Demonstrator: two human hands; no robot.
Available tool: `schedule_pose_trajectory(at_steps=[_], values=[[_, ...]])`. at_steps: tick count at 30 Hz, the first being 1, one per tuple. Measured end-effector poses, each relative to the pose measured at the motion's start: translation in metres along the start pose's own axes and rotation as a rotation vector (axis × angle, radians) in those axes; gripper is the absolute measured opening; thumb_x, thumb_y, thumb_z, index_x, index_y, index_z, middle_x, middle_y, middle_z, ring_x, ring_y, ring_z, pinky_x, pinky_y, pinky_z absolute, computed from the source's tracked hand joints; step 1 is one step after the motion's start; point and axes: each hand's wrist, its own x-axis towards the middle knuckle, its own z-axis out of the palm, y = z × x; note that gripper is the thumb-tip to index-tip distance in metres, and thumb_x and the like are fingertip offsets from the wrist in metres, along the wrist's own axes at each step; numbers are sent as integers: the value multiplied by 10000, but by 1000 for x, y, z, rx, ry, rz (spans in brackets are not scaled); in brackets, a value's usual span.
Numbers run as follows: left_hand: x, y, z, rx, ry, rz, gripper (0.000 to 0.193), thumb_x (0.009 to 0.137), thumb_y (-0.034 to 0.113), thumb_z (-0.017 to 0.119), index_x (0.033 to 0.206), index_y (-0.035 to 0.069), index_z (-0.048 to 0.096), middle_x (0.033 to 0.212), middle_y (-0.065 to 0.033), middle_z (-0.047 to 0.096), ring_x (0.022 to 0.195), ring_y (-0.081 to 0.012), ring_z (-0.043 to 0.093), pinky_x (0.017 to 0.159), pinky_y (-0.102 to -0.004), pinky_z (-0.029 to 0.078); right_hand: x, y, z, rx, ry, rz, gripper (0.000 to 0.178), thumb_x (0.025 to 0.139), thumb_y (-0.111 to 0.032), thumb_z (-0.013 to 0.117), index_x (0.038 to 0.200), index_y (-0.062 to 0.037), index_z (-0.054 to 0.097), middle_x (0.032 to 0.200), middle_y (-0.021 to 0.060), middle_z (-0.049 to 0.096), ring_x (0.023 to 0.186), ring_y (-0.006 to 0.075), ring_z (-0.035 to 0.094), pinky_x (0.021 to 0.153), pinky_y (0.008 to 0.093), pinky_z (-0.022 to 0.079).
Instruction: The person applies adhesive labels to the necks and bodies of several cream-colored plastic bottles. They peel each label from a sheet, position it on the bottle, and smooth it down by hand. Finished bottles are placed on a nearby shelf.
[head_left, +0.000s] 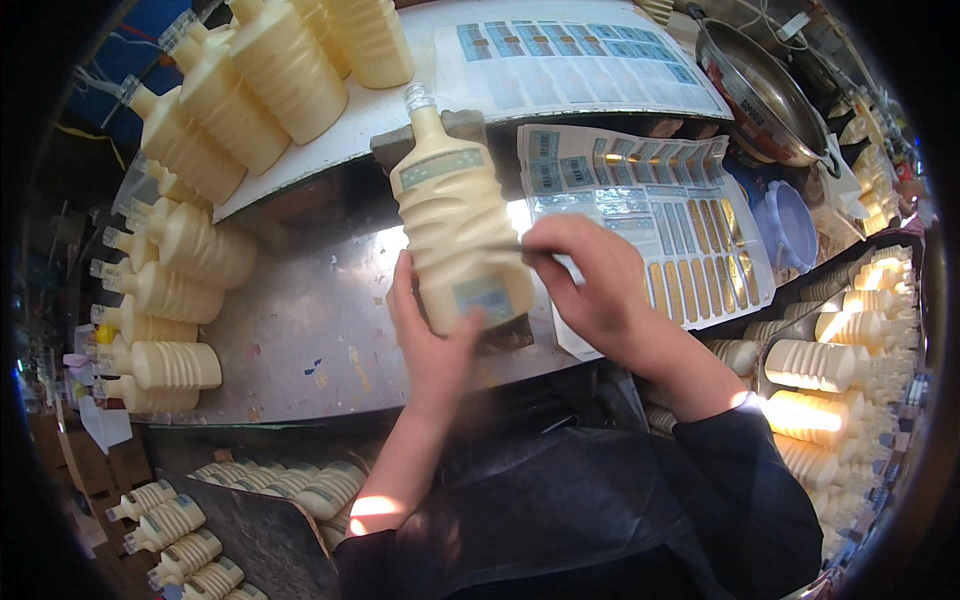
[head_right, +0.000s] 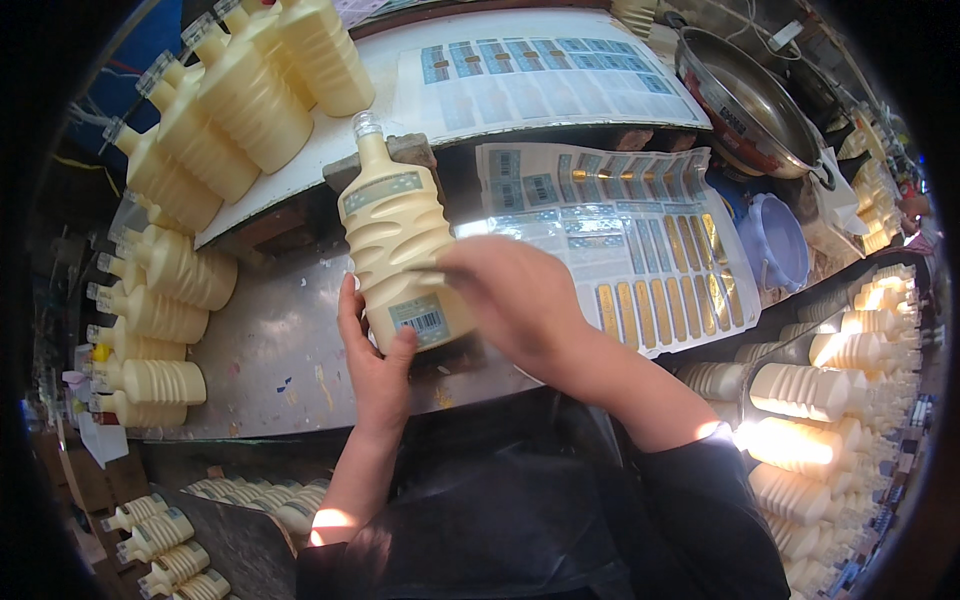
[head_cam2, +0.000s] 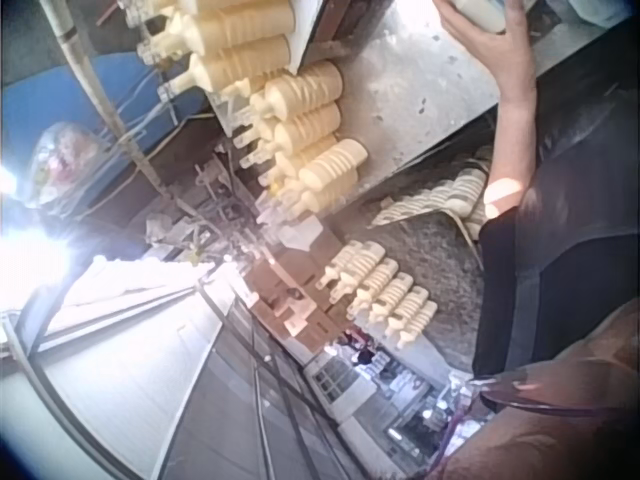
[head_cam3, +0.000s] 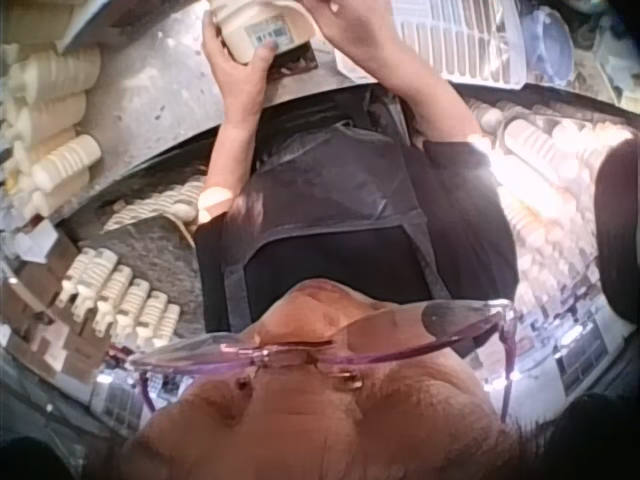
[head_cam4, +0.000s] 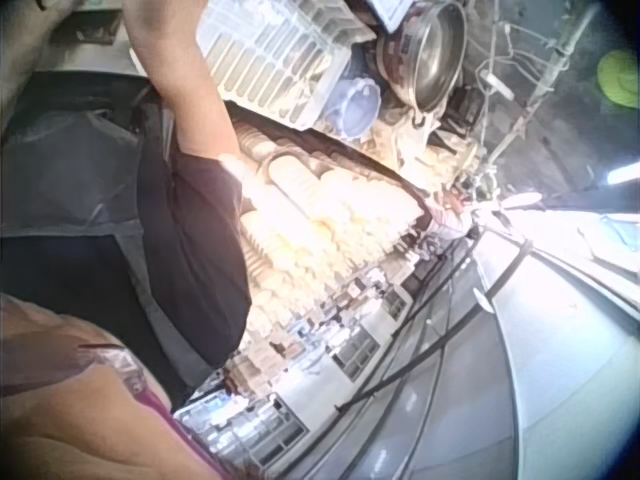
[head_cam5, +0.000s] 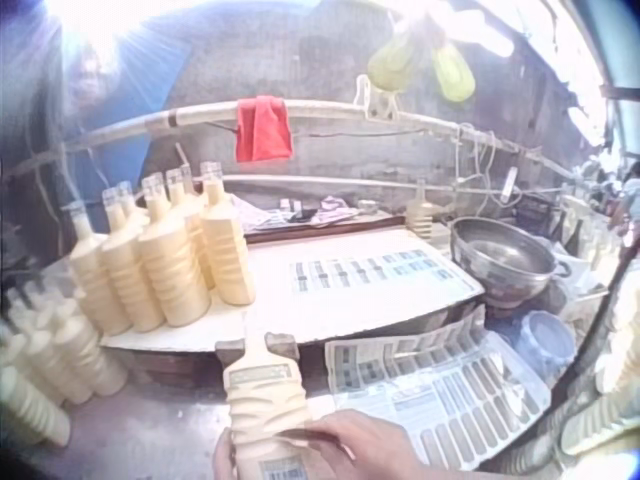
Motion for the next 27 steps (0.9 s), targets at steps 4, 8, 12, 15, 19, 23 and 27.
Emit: schedule_pose_trajectory(at_steps=[4, 8, 12, 15, 19, 23, 27], values=[[6, -11, -9, -39, -6, 27, 763, 931, 217, 696, 1569, 5, 335, 1438, -183, 447, 1348, -305, 446, 1167, -442, 353, -37, -4, -4, 9, -191, -354, 263, 795, -64, 720, 1058, -65, 698, 1061, 128, 713, 960, 301, 715, 815, 407, 573], [4, -8, -7, -123, 4, 17, 676, 971, 209, 665, 1544, 1, 372, 1452, -172, 459, 1354, -279, 447, 1161, -425, 357, -48, -15, -6, 37, -183, -342, 284, 795, -38, 715, 1079, -43, 715, 1097, 124, 727, 971, 282, 727, 794, 376, 580], [4, -5, -7, -163, 22, -28, 556, 992, 159, 637, 1485, -2, 437, 1447, -160, 492, 1353, -262, 463, 1157, -406, 365, -23, -24, -2, -81, -64, -252, 279, 794, -61, 705, 1072, -33, 713, 1060, 124, 729, 971, 272, 722, 797, 361, 573], [6, -10, -13, -201, 60, -55, 446, 1015, 120, 597, 1429, -7, 491, 1395, -148, 544, 1318, -246, 502, 1146, -387, 384, -16, -47, 7, -143, -189, -373, 307, 775, -105, 673, 1058, 13, 693, 1020, 137, 709, 940, 273, 699, 786, 350, 551], [4, -5, -20, -356, 43, -125, 352, 1066, 114, 524, 1396, -9, 535, 1372, -141, 579, 1292, -218, 532, 1127, -368, 411, -20, -59, 25, -219, -143, -543, 299, 757, -103, 645, 1004, 63, 680, 945, 136, 666, 887, 247, 666, 746, 343, 526], [4, -2, -22, -431, 36, -164, 374, 1120, 183, 452, 1428, -18, 518, 1396, -148, 580, 1284, -213, 541, 1126, -368, 417, -12, -60, 32, -267, -134, -479, 251, 750, -119, 645, 937, 47, 664, 893, 129, 640, 860, 225, 646, 688, 309, 491], [7, -5, -24, -369, 33, -152, 435, 1140, 260, 388, 1437, -34, 507, 1401, -160, 577, 1298, -234, 527, 1150, -398, 385, -23, -64, 31, -185, -270, -347, 136, 828, -122, 632, 924, -30, 656, 809, 92, 643, 755, 242, 668, 614, 350, 502]])
